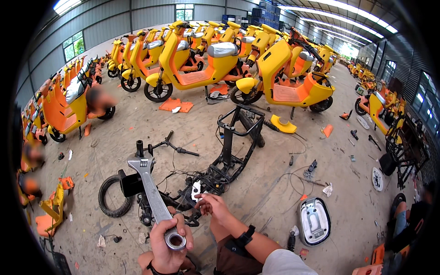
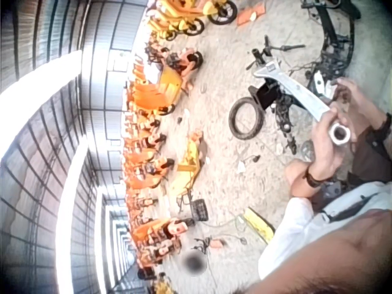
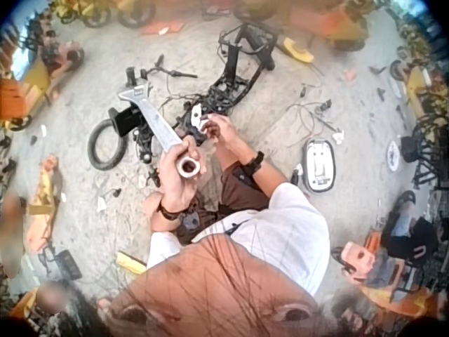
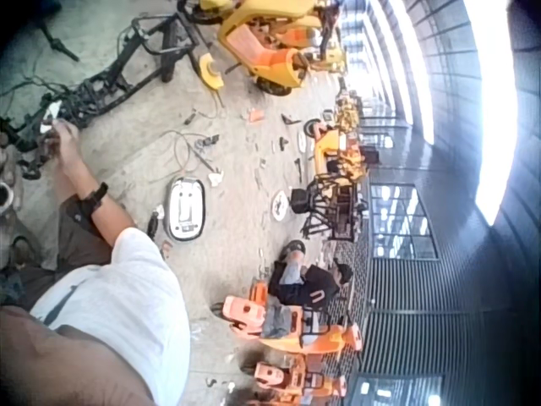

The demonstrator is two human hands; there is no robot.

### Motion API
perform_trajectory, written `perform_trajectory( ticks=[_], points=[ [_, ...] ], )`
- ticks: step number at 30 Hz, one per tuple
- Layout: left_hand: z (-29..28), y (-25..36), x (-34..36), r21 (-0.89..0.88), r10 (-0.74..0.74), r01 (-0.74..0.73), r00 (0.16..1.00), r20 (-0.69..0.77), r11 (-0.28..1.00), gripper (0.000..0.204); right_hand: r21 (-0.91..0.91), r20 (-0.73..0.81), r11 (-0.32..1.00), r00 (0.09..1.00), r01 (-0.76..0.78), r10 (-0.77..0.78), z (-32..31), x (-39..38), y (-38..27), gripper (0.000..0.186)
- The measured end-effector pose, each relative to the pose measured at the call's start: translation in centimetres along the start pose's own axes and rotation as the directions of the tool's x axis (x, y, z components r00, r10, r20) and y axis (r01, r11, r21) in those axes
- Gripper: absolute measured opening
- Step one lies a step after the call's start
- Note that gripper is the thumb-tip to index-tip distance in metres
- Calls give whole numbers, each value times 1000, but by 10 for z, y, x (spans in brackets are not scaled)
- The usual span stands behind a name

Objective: The person uses a large adjustable wrench to tighten a bolt on the steering column of a motorcycle frame.

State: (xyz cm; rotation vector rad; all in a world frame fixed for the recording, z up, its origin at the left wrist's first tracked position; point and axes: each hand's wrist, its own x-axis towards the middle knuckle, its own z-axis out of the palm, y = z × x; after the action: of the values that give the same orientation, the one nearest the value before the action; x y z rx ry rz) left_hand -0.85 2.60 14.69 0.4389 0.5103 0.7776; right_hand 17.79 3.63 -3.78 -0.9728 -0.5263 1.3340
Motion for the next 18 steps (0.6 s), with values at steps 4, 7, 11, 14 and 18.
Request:
perform_trajectory(
  ticks=[4,7,11,14,18],
  points=[
    [2,1,-1,-5,2,-1,1000,11,1000,21,-5,1,1000,1000,-4,4,1,-1,-2,37],
    [0,1,0,-6,1,-1,1000,11,1000,20,-12,3,1000,1000,1,-1,1,-1,-2,37],
    [0,0,0,-16,-3,3,1000,1,1000,21,-16,6,1000,1000,5,-5,0,-1,-2,37],
    [3,1,-1,-18,-1,1,1000,-3,1000,22,-14,3,1000,1000,0,0,0,0,-1,36],
    [3,1,-1,-22,-5,5,1000,-6,1000,22,-8,0,1000,1000,-7,7,0,0,-1,36]
  ],
)
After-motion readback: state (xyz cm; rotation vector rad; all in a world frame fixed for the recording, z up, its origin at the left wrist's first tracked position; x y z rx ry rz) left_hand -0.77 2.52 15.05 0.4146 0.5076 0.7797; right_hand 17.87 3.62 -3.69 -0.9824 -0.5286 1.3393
